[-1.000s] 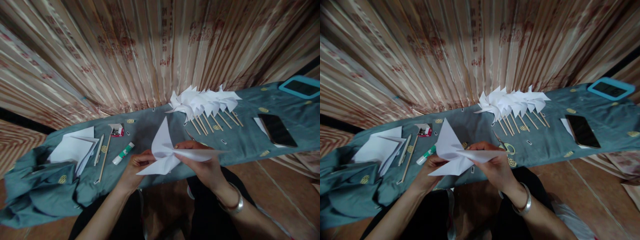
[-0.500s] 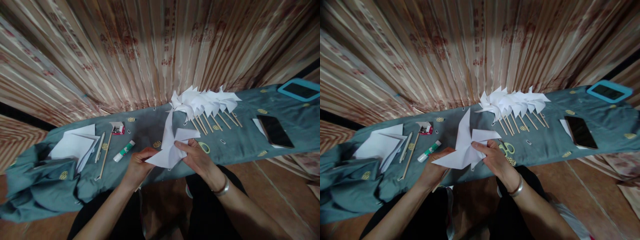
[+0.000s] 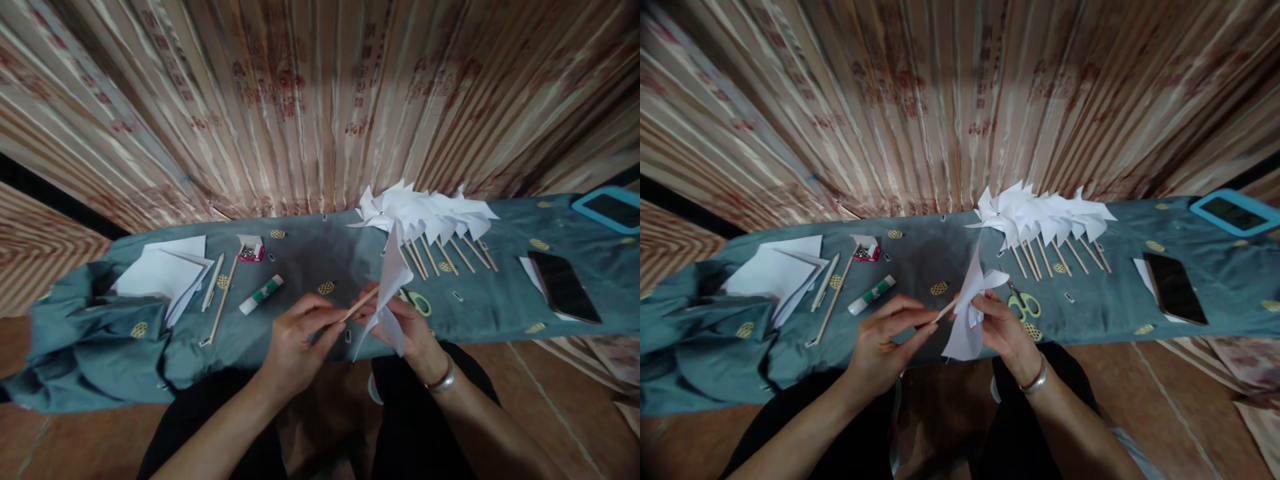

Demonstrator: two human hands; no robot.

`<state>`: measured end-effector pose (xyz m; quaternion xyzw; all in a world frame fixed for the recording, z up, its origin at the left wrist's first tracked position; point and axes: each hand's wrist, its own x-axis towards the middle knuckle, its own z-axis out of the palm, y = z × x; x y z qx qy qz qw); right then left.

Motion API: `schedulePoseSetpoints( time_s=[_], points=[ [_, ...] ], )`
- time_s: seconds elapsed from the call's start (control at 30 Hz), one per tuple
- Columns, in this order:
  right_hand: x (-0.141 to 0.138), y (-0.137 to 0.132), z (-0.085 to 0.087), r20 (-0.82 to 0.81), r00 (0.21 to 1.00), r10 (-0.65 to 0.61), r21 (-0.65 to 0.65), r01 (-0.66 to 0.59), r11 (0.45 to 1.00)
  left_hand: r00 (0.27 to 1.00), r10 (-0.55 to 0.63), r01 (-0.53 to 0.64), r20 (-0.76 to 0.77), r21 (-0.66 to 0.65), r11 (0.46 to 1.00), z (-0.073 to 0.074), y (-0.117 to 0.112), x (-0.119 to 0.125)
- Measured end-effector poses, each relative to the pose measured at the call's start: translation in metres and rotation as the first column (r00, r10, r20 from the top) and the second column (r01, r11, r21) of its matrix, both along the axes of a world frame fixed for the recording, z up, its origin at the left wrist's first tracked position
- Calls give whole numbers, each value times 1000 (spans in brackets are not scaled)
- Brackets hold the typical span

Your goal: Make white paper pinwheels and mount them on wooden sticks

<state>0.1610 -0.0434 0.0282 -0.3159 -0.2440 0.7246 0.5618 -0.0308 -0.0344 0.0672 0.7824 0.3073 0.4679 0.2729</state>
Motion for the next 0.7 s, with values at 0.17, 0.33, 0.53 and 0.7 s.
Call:
schedulePoseSetpoints(
  time_s=[0.17, 0.33, 0.53, 0.7],
  points=[
    [-10, -1, 4, -229, 972, 47, -81, -67, 995, 1000, 8, -7, -12, 47, 999, -1, -2, -3],
    [-9, 0, 5, -83, 996, -41, -132, 30, 991, 999, 16, -12, 39, -94, 995, -7, -1, -6],
    [-9, 3, 11, 102, 989, -110, -84, 119, 989, 994, 65, -38, 90, -275, 961, -13, -2, -5],
    [-9, -1, 17, 138, 980, -141, -47, 149, 988, 988, 82, -27, 134, -368, 930, -13, -5, -2]
  ],
)
